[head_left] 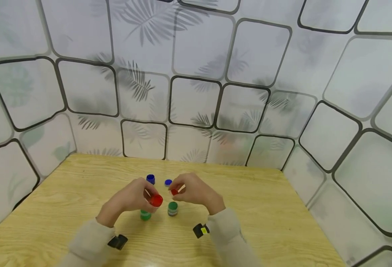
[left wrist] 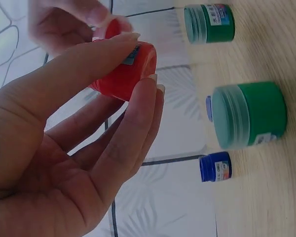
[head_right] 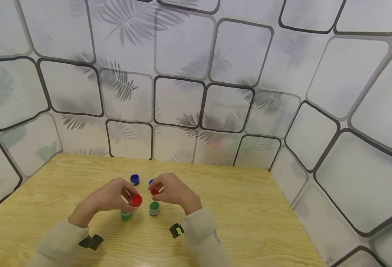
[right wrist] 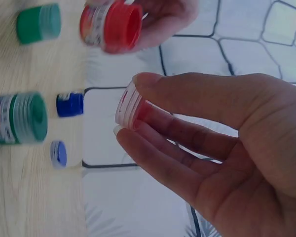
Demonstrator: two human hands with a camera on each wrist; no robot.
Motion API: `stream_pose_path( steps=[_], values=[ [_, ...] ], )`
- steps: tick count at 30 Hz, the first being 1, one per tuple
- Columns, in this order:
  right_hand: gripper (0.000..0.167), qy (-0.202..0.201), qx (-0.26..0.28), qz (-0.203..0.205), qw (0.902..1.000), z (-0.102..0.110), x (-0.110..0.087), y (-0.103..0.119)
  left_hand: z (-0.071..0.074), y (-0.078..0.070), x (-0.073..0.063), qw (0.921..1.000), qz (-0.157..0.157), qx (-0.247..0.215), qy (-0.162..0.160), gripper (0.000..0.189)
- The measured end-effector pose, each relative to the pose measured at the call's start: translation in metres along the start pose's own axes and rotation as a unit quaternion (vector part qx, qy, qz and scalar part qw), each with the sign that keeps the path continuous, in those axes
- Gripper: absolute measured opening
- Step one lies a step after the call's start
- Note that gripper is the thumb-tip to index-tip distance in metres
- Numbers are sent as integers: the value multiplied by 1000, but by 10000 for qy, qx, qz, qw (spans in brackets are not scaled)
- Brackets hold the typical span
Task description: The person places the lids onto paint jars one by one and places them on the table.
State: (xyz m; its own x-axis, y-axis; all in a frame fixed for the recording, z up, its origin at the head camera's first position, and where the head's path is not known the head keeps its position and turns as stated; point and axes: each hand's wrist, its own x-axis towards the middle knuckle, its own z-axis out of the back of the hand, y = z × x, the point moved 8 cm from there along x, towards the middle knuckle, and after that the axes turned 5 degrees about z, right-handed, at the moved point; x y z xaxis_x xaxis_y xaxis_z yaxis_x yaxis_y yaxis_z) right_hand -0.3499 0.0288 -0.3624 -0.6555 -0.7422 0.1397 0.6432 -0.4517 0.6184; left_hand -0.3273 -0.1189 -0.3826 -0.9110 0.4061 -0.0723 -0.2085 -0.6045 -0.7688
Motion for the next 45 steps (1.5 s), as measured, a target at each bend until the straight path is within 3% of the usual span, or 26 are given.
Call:
stream_pose_path(
  steps=[7,17,45],
  values=[
    [21,-62,583,236,9980,-14,-2,12,-6,-1,0,9999,154,8,-74,28],
    [20,-79,603,506,9969,-16,-1,23,-7,-11,3,9997,-173,159,-82,19],
    [15,-24,346,511,9981,-21,-1,17,-13,-15,4,9988,-438,200,17,10]
  ],
)
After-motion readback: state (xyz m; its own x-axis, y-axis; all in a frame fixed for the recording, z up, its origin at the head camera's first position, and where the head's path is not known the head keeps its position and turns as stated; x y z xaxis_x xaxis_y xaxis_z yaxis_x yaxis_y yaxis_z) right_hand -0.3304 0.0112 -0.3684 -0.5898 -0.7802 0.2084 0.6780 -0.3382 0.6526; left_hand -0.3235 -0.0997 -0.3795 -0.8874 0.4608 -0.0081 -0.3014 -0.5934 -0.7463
